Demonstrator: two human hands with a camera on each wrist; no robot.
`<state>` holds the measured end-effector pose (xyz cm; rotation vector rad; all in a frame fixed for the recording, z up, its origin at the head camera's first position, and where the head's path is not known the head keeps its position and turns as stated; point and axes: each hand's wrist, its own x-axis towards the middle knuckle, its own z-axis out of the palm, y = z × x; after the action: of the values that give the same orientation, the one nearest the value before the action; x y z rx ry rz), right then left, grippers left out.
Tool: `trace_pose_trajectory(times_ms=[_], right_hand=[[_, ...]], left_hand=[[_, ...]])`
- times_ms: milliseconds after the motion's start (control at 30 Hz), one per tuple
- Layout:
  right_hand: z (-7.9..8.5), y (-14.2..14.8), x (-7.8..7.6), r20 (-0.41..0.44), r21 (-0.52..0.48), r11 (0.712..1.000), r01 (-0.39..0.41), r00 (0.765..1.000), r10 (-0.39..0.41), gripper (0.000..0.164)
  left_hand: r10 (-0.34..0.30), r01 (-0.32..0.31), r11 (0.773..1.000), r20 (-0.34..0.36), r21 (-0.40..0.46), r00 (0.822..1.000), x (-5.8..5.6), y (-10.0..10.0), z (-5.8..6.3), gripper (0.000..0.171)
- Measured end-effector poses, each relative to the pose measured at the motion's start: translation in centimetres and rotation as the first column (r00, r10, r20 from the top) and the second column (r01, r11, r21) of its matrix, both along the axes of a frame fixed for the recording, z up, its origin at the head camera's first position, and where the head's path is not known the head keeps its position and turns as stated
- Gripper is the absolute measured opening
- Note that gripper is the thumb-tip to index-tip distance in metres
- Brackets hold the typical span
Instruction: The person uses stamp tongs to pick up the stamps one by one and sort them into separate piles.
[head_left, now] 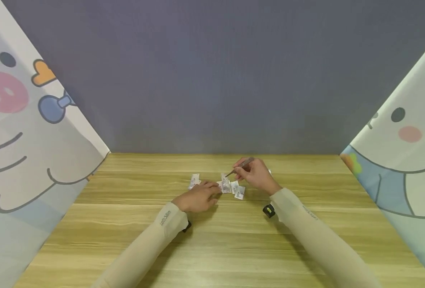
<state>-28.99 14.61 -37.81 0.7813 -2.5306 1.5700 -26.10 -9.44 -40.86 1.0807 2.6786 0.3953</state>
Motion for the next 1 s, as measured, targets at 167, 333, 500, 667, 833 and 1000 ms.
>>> trace_pose_trajectory(times_ms=[167,333,500,667,833,1000], right_hand=[[0.2,-0.2,0.0,-0.043,-0.012,1.0,-0.003,0.999,0.002,0.012],[0.4,-0.5,0.1,-0.012,-0.024,1.0,0.009,1.0,-0.009,0.011],[1.2,-0.9,0.7,-0.003,0.004,1.0,0.015,1.0,-0.015,0.01],[3.4,-1.5,2.2,-0.021,0.013,1.0,-0.004,1.0,0.004,0.011],[4.1,-1.7,2.5,-0.034,0.007,1.0,-0.026,0.999,0.026,0.011],[3.4,-1.7,1.5,-0.022,-0.01,0.999,-0.049,0.999,0.049,0.012]], left_hand=[[0.008,-0.007,0.999,-0.022,0.044,1.0,0.0,-0.7,0.4,0.048],[0.045,-0.044,0.997,-0.011,0.06,0.999,0.2,-1.5,0.5,0.049],[0.07,-0.069,0.995,-0.005,0.077,0.998,0.3,-2.2,0.6,0.048],[0.098,-0.097,0.992,-0.002,0.083,0.995,0.4,-2.6,0.9,0.048],[0.124,-0.123,0.987,-0.003,0.108,0.992,0.4,-2.9,1.3,0.049],[0.18,-0.178,0.975,-0.004,0.131,0.984,0.3,-3.4,1.8,0.051]])
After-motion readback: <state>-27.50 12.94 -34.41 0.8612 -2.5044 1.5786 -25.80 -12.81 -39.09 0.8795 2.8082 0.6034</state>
